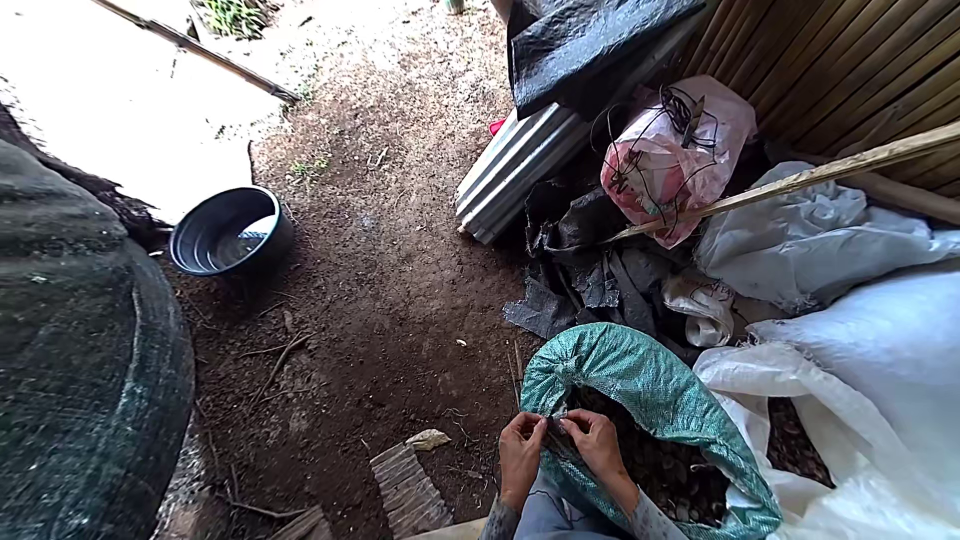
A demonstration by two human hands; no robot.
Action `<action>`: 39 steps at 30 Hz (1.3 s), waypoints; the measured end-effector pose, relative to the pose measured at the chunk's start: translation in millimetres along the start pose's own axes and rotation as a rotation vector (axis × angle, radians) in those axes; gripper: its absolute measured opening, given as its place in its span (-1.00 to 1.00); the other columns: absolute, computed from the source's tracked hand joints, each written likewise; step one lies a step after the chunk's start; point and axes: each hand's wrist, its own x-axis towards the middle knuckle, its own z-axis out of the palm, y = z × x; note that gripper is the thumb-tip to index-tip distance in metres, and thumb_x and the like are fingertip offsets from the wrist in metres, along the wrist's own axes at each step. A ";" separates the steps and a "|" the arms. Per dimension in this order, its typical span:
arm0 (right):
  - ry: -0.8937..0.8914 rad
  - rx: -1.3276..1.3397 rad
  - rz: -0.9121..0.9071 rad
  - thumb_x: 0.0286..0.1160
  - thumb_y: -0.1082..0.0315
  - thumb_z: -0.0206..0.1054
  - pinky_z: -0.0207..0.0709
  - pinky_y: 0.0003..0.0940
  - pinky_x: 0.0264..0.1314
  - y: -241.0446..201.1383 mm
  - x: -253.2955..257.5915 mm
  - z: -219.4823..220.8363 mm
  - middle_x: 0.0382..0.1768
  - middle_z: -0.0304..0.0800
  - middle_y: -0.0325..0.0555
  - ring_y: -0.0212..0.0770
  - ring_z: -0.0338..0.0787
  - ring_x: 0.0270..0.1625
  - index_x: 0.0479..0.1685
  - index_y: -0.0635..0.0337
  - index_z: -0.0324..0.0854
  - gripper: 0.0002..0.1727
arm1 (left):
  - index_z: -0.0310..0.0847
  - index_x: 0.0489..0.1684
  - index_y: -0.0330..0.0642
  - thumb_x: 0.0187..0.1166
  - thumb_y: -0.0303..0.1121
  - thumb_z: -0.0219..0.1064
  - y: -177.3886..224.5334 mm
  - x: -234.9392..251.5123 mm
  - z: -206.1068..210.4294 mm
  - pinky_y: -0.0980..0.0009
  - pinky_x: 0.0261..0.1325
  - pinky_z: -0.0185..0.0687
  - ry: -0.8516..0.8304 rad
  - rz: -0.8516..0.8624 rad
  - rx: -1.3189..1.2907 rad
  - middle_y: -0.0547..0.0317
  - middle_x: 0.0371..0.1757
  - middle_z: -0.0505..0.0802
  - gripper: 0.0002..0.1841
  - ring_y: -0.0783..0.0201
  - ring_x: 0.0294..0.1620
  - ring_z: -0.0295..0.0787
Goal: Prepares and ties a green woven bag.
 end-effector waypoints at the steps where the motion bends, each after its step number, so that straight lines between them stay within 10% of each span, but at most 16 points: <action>1: -0.012 -0.045 0.003 0.53 0.40 0.44 0.63 -0.15 0.27 -1.7 1.2 -3.1 -0.12 0.93 0.05 -0.15 0.88 0.01 -0.06 0.32 0.84 -0.82 | 0.72 -0.25 -0.35 0.60 -0.46 0.33 4.7 2.6 -3.4 0.33 -0.12 0.78 -0.049 -0.035 0.027 0.11 -0.37 0.86 -0.88 0.33 -0.38 0.82; 6: -0.007 -0.135 -0.075 0.53 0.38 0.44 0.66 -0.14 0.22 -4.3 4.1 -6.1 -0.15 0.93 0.06 -0.11 0.89 -0.03 -0.07 0.32 0.84 -0.82 | 0.52 -0.23 -0.35 0.61 -0.58 0.24 24.6 16.0 -12.1 0.45 -0.22 0.58 -0.132 -0.107 -0.085 0.19 -0.43 0.78 -0.97 0.42 -0.42 0.67; 9: 0.001 -0.192 -0.135 0.53 0.33 0.43 0.69 -0.12 0.20 -3.8 3.2 -6.0 -0.15 0.92 0.06 -0.08 0.90 -0.05 -0.08 0.30 0.84 -0.79 | 0.39 0.06 -0.35 0.67 -0.59 0.17 31.4 17.7 -26.6 0.37 -0.19 0.79 -0.193 -0.100 -0.328 0.19 -0.48 0.79 -0.87 0.35 -0.45 0.81; 12: 0.102 -0.243 -0.344 0.41 0.30 0.51 0.75 -0.13 0.12 0.7 0.1 -7.6 -0.13 0.86 0.07 -0.06 0.87 -0.09 -0.14 0.28 0.82 -0.78 | 0.44 0.11 -0.24 0.63 -0.46 0.24 50.9 15.7 -66.7 0.50 -0.58 0.52 -0.415 -0.052 -0.071 0.27 -0.62 0.67 -0.80 0.45 -0.72 0.53; 14: 0.166 -0.252 -0.572 0.31 0.33 0.55 0.78 -0.25 0.02 2.5 0.9 -9.2 -0.04 0.83 0.07 -0.12 0.85 -0.13 -0.04 0.24 0.81 -0.72 | 0.57 0.31 -0.29 0.60 -0.32 0.43 83.7 12.9 -105.5 0.19 -0.20 0.80 -0.500 0.042 0.478 0.05 -0.27 0.89 -0.61 0.20 -0.36 0.85; 18: 0.008 -0.296 -0.815 0.30 0.32 0.55 0.71 -0.21 0.32 -13.5 3.4 -3.7 0.22 0.77 0.05 -0.04 0.79 0.25 0.32 0.08 0.77 -0.51 | 0.75 0.31 -0.15 0.43 -0.31 0.61 148.3 -5.3 -149.6 0.03 0.33 0.72 -0.607 0.200 0.791 0.09 0.20 0.91 -0.55 0.15 0.19 0.87; 23: -0.114 -0.450 -0.938 0.59 0.38 0.34 0.68 0.02 0.29 -28.6 10.2 11.3 0.00 0.91 0.01 0.07 0.86 0.18 -0.02 0.14 0.87 -0.81 | 0.83 -0.11 -0.09 0.41 -0.35 0.46 182.4 -25.1 -162.7 0.47 -0.45 0.70 -0.352 0.539 0.769 0.33 -0.39 0.91 -0.84 0.49 -0.55 0.75; 26: -0.183 -0.472 -0.855 0.61 0.41 0.31 0.79 -0.08 0.08 -46.7 15.6 -7.8 -0.11 0.89 0.10 0.03 0.92 -0.03 -0.03 0.24 0.84 -0.80 | 0.85 -0.20 -0.02 0.49 -0.18 0.41 184.5 -13.9 -147.6 0.70 -0.44 0.61 -0.225 0.706 0.658 0.48 -0.45 0.85 -0.83 0.69 -0.53 0.67; 30: -0.403 -0.559 -0.679 0.52 0.43 0.39 0.60 0.04 0.42 -43.2 36.4 -23.5 0.24 0.77 0.20 0.18 0.76 0.33 0.30 0.25 0.71 -0.64 | 0.86 -0.22 -0.08 0.55 -0.23 0.42 193.0 1.2 -114.6 0.79 -0.41 0.53 -0.198 0.816 0.502 0.45 -0.38 0.88 -0.84 0.75 -0.49 0.63; 39: -0.372 -0.410 -0.736 0.49 0.48 0.36 0.70 -0.08 0.19 -42.2 45.8 -21.9 -0.15 0.89 0.18 0.07 0.89 -0.02 -0.15 0.34 0.87 -0.83 | 0.88 -0.27 -0.09 0.58 -0.25 0.36 198.5 14.4 -101.6 0.70 -0.23 0.52 -0.044 1.008 0.638 0.35 -0.40 0.86 -0.81 0.57 -0.37 0.65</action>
